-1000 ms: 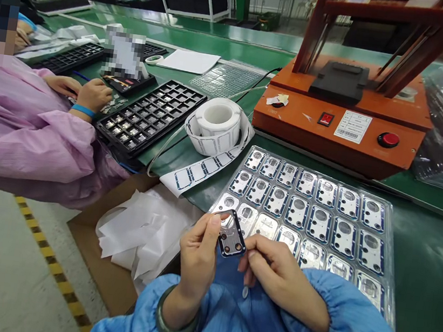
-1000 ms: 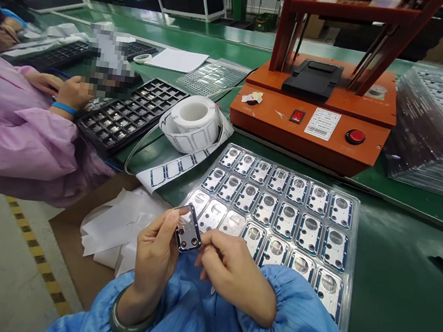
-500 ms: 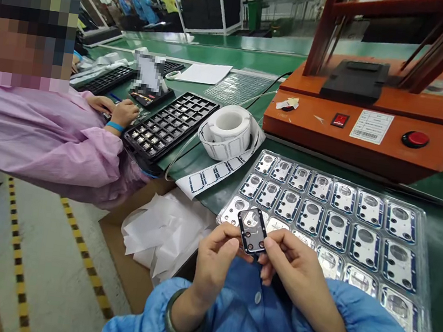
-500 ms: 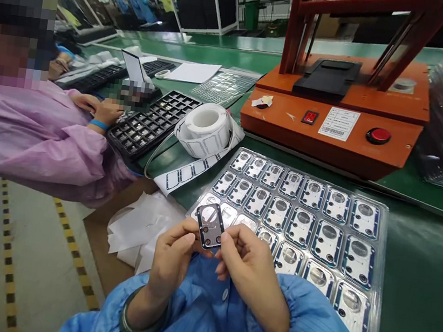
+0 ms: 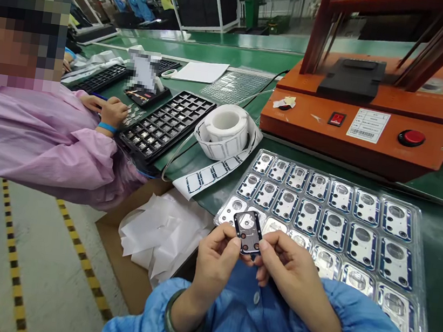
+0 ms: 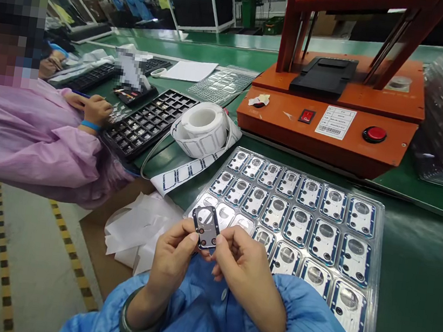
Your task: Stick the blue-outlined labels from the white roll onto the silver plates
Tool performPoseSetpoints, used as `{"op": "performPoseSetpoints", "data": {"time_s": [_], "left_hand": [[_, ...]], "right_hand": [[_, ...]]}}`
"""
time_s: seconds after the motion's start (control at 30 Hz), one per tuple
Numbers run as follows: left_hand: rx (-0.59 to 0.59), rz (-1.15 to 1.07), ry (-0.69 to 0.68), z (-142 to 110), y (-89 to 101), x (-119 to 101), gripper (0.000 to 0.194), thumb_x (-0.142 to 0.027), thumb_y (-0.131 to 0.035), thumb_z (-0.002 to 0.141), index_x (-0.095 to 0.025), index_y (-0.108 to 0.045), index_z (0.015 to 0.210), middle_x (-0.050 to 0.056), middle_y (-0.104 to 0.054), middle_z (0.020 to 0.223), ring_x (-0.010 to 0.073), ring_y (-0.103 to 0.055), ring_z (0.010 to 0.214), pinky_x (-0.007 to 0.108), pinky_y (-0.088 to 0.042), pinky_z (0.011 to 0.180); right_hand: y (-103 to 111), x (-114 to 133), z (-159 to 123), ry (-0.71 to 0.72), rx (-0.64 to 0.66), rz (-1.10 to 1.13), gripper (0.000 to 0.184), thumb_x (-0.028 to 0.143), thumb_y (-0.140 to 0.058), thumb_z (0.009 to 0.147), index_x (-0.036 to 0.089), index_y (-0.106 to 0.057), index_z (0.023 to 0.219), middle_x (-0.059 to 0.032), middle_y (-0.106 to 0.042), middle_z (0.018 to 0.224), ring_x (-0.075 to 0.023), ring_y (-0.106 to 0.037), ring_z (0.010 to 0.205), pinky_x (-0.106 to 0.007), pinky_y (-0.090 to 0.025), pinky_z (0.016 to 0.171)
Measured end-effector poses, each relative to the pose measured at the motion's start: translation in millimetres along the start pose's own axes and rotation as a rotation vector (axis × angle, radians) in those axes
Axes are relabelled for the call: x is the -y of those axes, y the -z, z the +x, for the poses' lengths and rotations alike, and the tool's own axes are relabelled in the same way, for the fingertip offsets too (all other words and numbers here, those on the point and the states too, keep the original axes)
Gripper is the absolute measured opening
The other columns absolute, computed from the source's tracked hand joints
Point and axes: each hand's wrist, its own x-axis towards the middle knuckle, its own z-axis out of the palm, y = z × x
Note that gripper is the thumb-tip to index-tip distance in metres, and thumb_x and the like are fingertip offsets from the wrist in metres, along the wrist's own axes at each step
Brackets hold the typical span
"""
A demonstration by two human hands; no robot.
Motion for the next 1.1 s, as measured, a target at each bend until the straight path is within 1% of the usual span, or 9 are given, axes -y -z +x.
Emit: {"op": "performPoseSetpoints", "data": {"time_s": [0.33,0.53,0.6,0.67,0.77,0.83,0.9,1.0,1.1], "left_hand": [[0.038,-0.077,0.025,-0.9,1.6,3.1,0.024,-0.036,-0.064,0.079,-0.017,-0.053,0.071,-0.001,-0.062,0.057,0.0125,-0.060,0.051,0.025,-0.051,0.052],[0.018,-0.022,0.039,-1.3,0.2,0.4,0.023,-0.035,-0.063,0.080,-0.017,-0.051,0.072,-0.003,-0.060,0.056,0.0111,-0.059,0.050,0.023,-0.050,0.052],[0.035,-0.001,0.052,-1.6,0.3,-1.9,0.023,-0.036,-0.062,0.080,-0.017,-0.051,0.073,-0.003,-0.061,0.056,0.0113,-0.060,0.050,0.023,-0.050,0.053],[0.049,0.031,0.077,-1.2,-0.1,-5.6,0.022,-0.036,-0.061,0.080,-0.017,-0.051,0.074,-0.003,-0.060,0.056,0.0114,-0.060,0.050,0.023,-0.050,0.054],[0.087,0.156,0.125,1.4,-2.4,-11.5,0.018,-0.033,-0.059,0.080,-0.017,-0.052,0.074,-0.004,-0.057,0.054,0.0109,-0.057,0.048,0.023,-0.048,0.054],[0.149,0.305,0.127,4.4,-5.0,-12.9,0.013,-0.029,-0.057,0.081,-0.017,-0.056,0.079,-0.003,-0.056,0.055,0.0106,-0.056,0.049,0.023,-0.047,0.053],[0.193,0.467,0.077,7.7,-7.6,-11.7,0.013,-0.025,-0.056,0.081,-0.017,-0.060,0.091,-0.002,-0.058,0.062,0.0111,-0.056,0.054,0.022,-0.046,0.054],[0.206,0.668,-0.033,11.1,-11.2,-7.4,0.023,-0.020,-0.053,0.082,-0.019,-0.058,0.104,0.000,-0.060,0.073,0.0121,-0.057,0.060,0.023,-0.046,0.058],[0.197,0.850,-0.149,10.1,-15.8,-4.5,0.022,-0.019,-0.050,0.084,-0.020,-0.059,0.103,0.001,-0.061,0.076,0.0145,-0.059,0.064,0.026,-0.047,0.063]], "right_hand": [[1.5,-0.9,-1.0,0.014,0.018,-0.046,0.029,0.044,-0.049,0.091,0.019,-0.054,0.078,0.0011,-0.063,0.059,-0.0106,-0.060,0.047,-0.020,-0.051,0.048],[-0.3,1.1,-1.5,0.021,0.008,-0.091,0.027,0.042,-0.048,0.092,0.019,-0.054,0.078,0.0005,-0.063,0.060,-0.0118,-0.062,0.049,-0.021,-0.052,0.050],[-0.4,2.0,-5.3,0.075,-0.028,-0.190,0.025,0.039,-0.046,0.093,0.020,-0.056,0.079,0.0006,-0.064,0.061,-0.0125,-0.062,0.050,-0.022,-0.051,0.051],[2.0,3.4,-11.8,0.205,-0.128,-0.365,0.022,0.034,-0.046,0.094,0.020,-0.058,0.082,-0.0001,-0.065,0.065,-0.0135,-0.064,0.055,-0.023,-0.050,0.055],[11.0,6.1,-23.6,0.377,-0.348,-0.571,0.017,0.029,-0.048,0.094,0.022,-0.062,0.086,-0.0006,-0.068,0.071,-0.0143,-0.064,0.061,-0.025,-0.048,0.061],[18.5,6.2,-29.5,0.370,-0.480,-0.605,0.017,0.029,-0.049,0.093,0.022,-0.062,0.085,-0.0003,-0.067,0.070,-0.0145,-0.064,0.059,-0.025,-0.048,0.060],[24.6,3.4,-32.3,0.310,-0.555,-0.606,0.018,0.031,-0.049,0.093,0.023,-0.062,0.083,-0.0001,-0.066,0.067,-0.0149,-0.063,0.057,-0.025,-0.047,0.058],[28.4,-5.0,-31.4,0.262,-0.538,-0.619,0.019,0.032,-0.049,0.094,0.022,-0.061,0.082,-0.0005,-0.066,0.069,-0.0151,-0.063,0.058,-0.026,-0.047,0.059],[26.1,-10.8,-28.1,0.296,-0.509,-0.677,0.018,0.030,-0.049,0.094,0.022,-0.060,0.082,-0.0009,-0.067,0.069,-0.0156,-0.063,0.059,-0.027,-0.047,0.060]]}}
